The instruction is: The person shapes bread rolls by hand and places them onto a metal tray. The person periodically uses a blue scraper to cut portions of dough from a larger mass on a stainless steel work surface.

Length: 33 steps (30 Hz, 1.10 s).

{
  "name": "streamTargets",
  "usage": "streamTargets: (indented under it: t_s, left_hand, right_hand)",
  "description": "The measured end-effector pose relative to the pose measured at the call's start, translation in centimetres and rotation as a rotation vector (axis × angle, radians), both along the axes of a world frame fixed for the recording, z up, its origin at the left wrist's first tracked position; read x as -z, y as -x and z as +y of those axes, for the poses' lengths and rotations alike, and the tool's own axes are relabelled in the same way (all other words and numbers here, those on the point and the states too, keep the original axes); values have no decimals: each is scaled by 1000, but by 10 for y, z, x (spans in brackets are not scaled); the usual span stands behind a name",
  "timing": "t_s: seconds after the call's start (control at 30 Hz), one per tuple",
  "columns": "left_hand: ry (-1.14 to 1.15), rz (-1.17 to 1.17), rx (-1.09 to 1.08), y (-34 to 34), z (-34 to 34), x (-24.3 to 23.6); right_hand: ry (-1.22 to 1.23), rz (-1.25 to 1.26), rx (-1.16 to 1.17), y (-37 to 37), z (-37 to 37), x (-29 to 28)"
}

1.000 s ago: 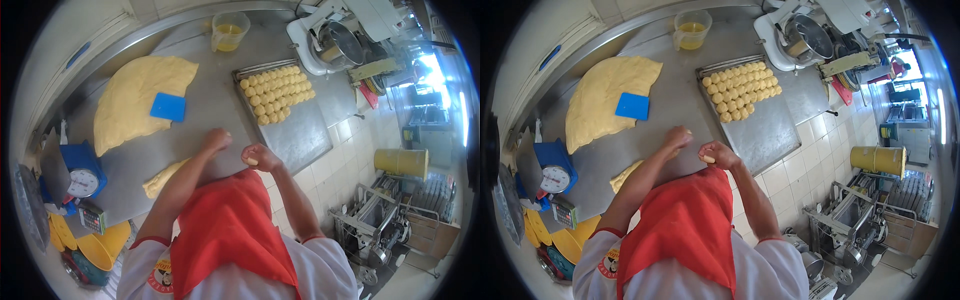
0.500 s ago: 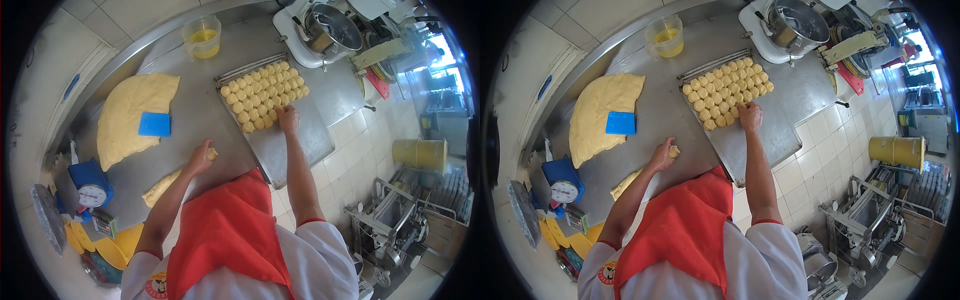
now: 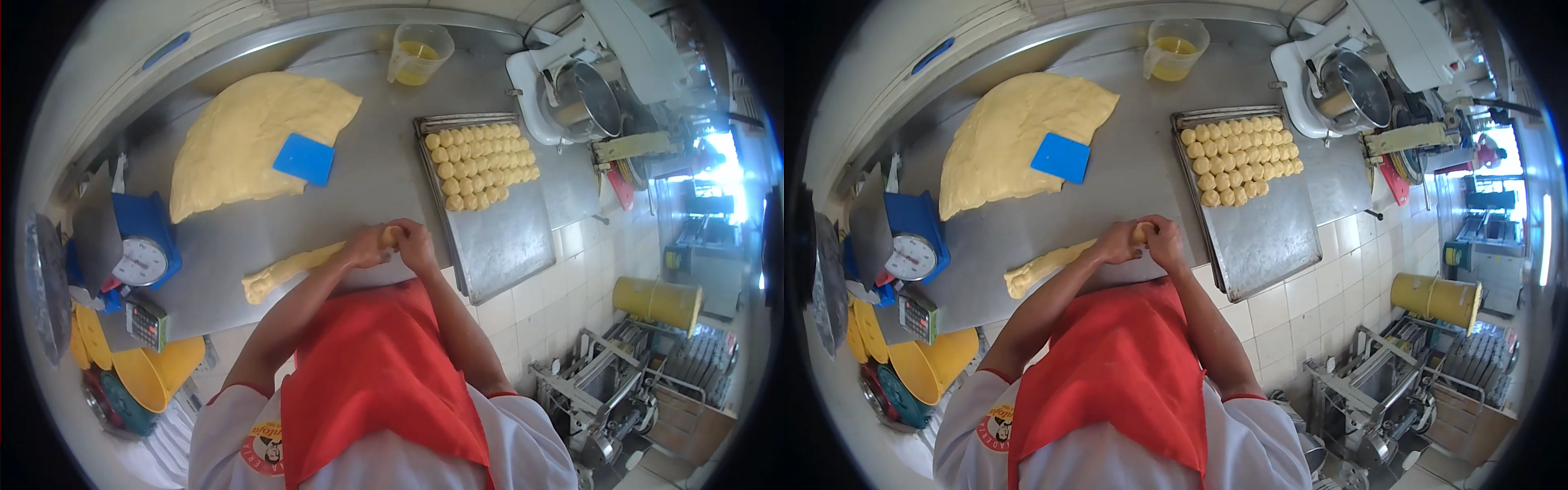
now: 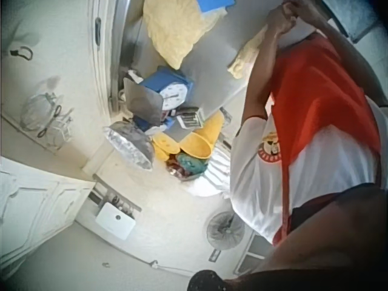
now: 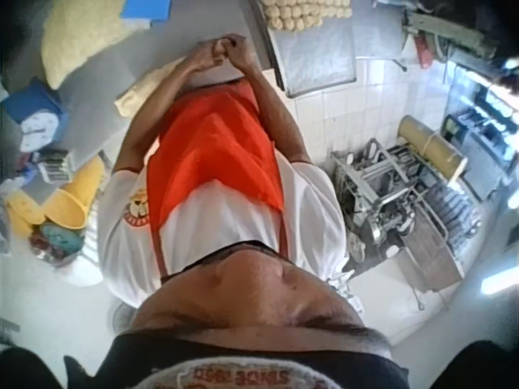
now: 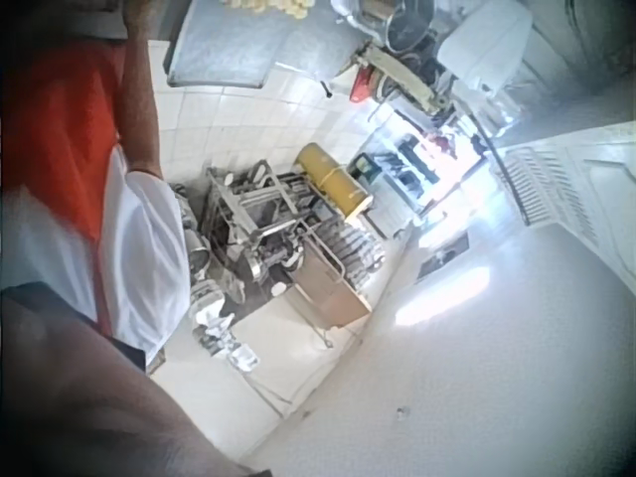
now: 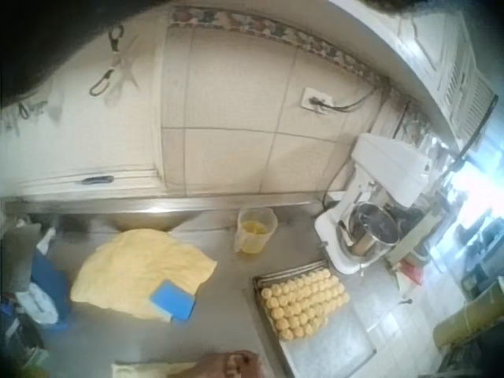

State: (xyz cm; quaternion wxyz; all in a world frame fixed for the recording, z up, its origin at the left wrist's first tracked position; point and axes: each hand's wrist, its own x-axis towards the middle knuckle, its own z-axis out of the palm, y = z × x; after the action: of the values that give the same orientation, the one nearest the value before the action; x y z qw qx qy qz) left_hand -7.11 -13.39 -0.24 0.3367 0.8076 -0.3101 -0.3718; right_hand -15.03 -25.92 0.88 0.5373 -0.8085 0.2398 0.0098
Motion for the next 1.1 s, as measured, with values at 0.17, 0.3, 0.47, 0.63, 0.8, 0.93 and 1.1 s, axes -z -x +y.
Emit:
streamTargets:
  t_s: [0.17, 0.3, 0.47, 0.63, 0.8, 0.93, 1.1]
  left_hand:
    - [-292, -204, 25, 12, -17, -11]
    - [-365, -188, 63, 6, -19, -6]
    - [-402, -124, -90, -28, -18, -2]
    - [-415, -107, -73, -33, -17, 4]
    - [-221, -164, -154, -18, -11, 15]
    - [-172, -107, -193, -15, -6, 13]
    - [-61, -101, -206, -11, 1, 14]
  right_hand:
    - [430, 81, 27, -5, 13, -3]
    - [403, 110, -73, -13, 4, -19]
    - [-366, 93, -565, 30, -55, -25]
    - [-262, -211, 354, 64, -173, -2]
    - [343, -95, 801, 34, -268, 28]
    - [419, 60, 649, 7, -288, 38]
    - [921, -159, 597, 11, -217, 9]
